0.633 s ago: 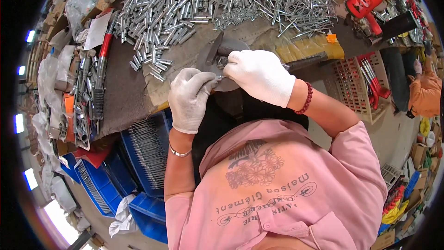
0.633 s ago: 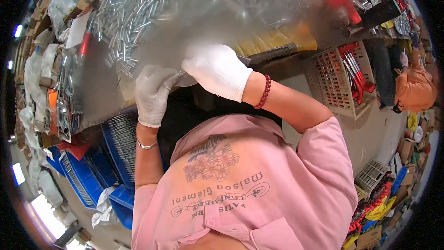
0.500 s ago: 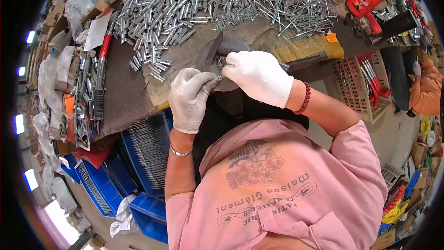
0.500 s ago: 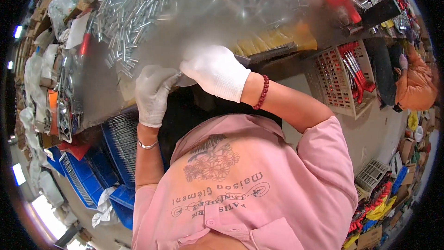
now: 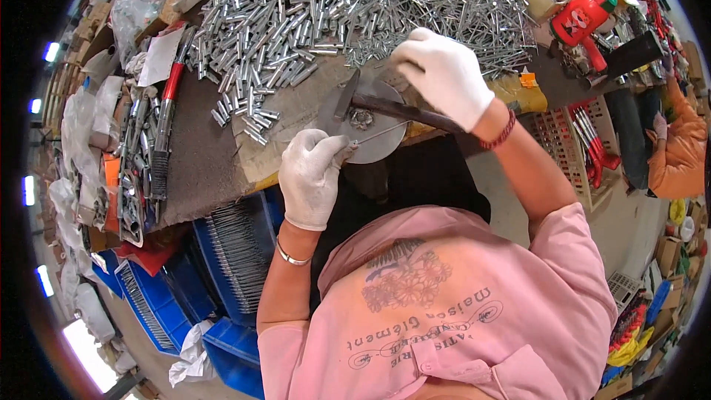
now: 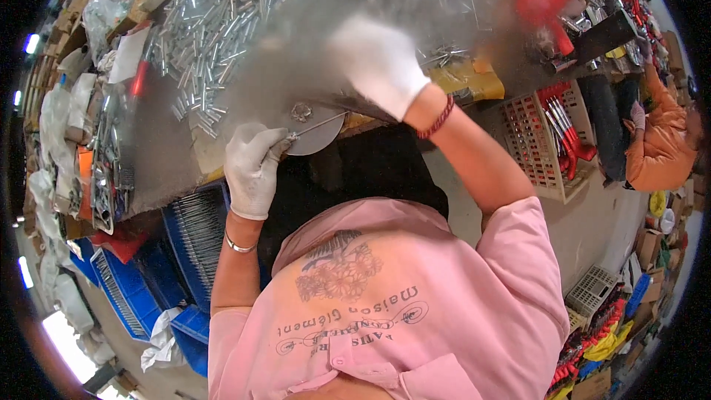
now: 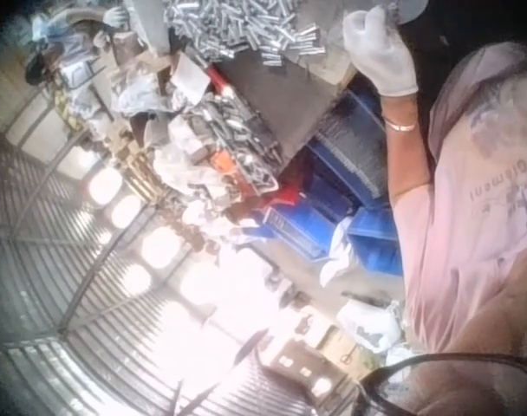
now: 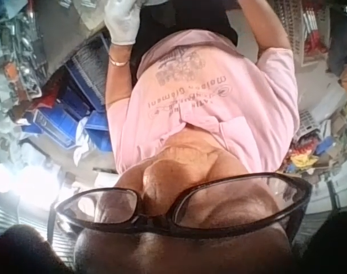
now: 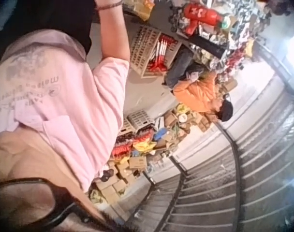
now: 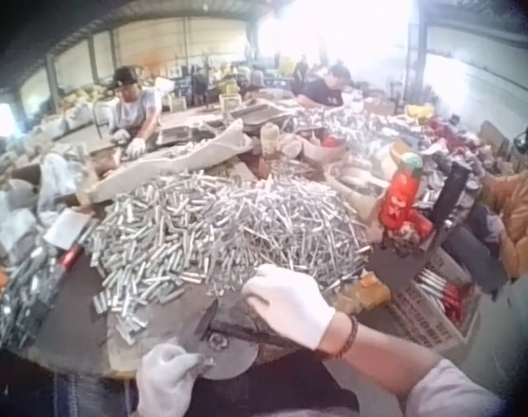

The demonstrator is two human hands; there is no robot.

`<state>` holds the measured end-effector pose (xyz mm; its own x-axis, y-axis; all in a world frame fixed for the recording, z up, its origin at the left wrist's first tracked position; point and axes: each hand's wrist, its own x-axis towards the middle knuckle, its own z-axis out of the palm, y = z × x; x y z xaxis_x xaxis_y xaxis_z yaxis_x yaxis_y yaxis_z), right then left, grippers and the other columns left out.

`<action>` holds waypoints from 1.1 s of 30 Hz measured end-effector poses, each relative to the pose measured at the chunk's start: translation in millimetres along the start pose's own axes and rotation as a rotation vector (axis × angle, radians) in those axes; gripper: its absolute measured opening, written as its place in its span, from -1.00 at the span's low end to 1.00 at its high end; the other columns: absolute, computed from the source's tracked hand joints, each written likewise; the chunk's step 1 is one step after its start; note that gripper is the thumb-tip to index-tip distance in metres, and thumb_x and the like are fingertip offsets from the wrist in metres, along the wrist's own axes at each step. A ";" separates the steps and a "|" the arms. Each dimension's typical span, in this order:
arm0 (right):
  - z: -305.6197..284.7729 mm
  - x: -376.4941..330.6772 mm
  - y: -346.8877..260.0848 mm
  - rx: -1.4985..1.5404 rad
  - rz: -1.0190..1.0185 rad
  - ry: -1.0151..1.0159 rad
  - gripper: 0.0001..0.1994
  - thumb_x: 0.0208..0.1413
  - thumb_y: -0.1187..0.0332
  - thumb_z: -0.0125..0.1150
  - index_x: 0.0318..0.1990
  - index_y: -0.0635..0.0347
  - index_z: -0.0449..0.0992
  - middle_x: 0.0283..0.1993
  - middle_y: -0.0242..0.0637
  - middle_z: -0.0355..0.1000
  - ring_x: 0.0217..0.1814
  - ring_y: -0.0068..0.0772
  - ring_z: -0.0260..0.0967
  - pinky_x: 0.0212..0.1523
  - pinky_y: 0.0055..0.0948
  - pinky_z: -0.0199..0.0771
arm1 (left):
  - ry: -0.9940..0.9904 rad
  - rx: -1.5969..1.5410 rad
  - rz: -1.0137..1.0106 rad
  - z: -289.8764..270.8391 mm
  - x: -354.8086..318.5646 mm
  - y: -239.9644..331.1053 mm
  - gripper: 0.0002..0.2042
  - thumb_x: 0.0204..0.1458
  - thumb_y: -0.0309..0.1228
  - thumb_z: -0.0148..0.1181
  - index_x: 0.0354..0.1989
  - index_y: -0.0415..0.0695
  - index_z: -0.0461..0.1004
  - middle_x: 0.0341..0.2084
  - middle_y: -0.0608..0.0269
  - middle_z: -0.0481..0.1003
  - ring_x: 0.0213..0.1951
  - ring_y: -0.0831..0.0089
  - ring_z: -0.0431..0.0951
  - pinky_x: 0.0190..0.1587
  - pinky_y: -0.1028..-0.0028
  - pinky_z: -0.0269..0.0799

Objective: Assemble metal components by hammering pins into circular plates at a workbench.

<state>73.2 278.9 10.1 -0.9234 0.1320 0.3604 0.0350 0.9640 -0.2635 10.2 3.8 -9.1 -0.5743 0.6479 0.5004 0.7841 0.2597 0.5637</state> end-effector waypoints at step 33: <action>15.6 -17.2 -65.7 0.518 -0.172 -0.175 -0.58 0.10 0.55 0.31 0.16 0.12 0.56 -0.27 -0.26 0.62 -0.14 -0.05 0.61 -0.08 -0.17 0.60 | 0.038 0.007 0.043 5.4 -4.3 -6.5 -0.78 -0.08 -0.54 0.51 -0.23 -0.10 0.68 -0.40 0.19 0.50 -0.32 0.10 0.59 -0.31 0.21 0.51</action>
<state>80.8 209.7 7.3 -0.9504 -0.0992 0.2950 -0.2723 0.7238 -0.6340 8.8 3.2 -18.5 -0.5483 0.6311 0.5487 0.8099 0.2372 0.5365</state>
